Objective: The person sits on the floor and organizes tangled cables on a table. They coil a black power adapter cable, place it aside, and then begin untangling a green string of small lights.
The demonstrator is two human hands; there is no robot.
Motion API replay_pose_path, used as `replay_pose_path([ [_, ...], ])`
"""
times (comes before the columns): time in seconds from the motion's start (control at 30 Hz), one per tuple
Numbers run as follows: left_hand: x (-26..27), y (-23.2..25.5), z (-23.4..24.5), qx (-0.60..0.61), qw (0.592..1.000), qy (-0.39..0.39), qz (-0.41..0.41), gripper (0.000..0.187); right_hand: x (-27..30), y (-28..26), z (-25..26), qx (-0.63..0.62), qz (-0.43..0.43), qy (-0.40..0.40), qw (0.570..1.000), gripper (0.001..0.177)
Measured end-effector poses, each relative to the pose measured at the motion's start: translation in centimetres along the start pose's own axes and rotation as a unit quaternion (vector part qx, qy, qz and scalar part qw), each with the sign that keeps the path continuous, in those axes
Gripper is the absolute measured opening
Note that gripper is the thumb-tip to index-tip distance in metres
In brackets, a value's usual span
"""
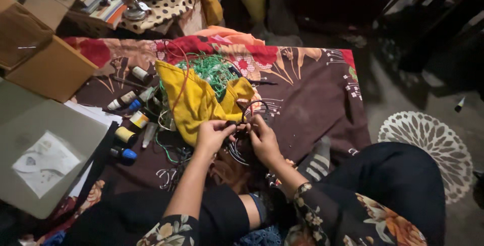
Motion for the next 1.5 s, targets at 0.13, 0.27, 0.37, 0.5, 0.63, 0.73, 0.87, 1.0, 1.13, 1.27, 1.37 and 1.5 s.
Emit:
replay_pose_path([
  [0.13,-0.4,-0.1,-0.4,0.011,0.999,0.023,0.020,0.017,-1.0,-0.2,0.7,-0.145,0.006,-0.123,0.982,0.011],
  [0.27,-1.5,-1.1,-0.2,0.039,0.997,-0.055,0.047,0.019,-1.4,-0.3,1.4,-0.165,-0.024,-0.166,0.972,0.011],
  [0.37,-1.8,-1.5,-0.2,-0.012,0.994,-0.089,0.057,0.028,-1.5,-0.6,1.6,-0.138,-0.021,-0.180,0.974,0.011],
  [0.5,-1.4,0.3,-0.4,-0.143,0.988,-0.040,0.034,0.025,-1.6,-1.1,1.4,-0.085,0.008,-0.189,0.978,0.010],
  [0.63,0.2,3.9,-0.1,-0.236,0.962,-0.137,0.018,0.011,-1.7,-0.8,1.3,-0.144,-0.023,-0.164,0.976,0.010],
  [0.73,1.4,5.8,-0.1,-0.297,0.944,-0.142,0.004,0.019,-1.8,0.0,1.3,-0.179,-0.053,-0.153,0.970,0.009],
  [0.87,1.6,6.3,0.0,-0.218,0.972,-0.079,0.030,0.018,-2.1,0.8,1.4,-0.263,-0.084,-0.140,0.951,0.012],
  [1.0,0.6,4.9,0.6,-0.121,0.990,-0.068,0.027,0.014,-1.7,0.1,0.9,-0.164,-0.033,-0.195,0.966,0.027],
  [1.13,0.1,4.1,1.1,-0.167,0.984,-0.048,-0.029,0.013,-1.1,-1.5,0.3,0.023,0.042,-0.204,0.978,0.030],
  [1.27,0.7,4.7,1.2,-0.148,0.979,-0.127,-0.052,0.013,-1.0,-2.0,0.1,-0.021,0.043,-0.213,0.976,0.026],
  [1.37,1.5,6.2,1.3,-0.247,0.959,-0.121,-0.068,0.016,-0.9,-1.6,0.4,0.017,0.056,-0.195,0.979,0.018],
  [1.5,2.9,8.9,1.1,-0.360,0.928,-0.038,-0.090,0.015,-0.9,-1.1,0.5,0.031,0.066,-0.187,0.980,0.017],
])
Point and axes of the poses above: each hand's wrist, its own x-axis away from the middle knuckle, its own z-axis out of the back of the hand, y = z × x, the point moved 1 cm from there along -x, towards the middle knuckle, and after that the axes turned 15 degrees about -x, right-handed, at the moved point
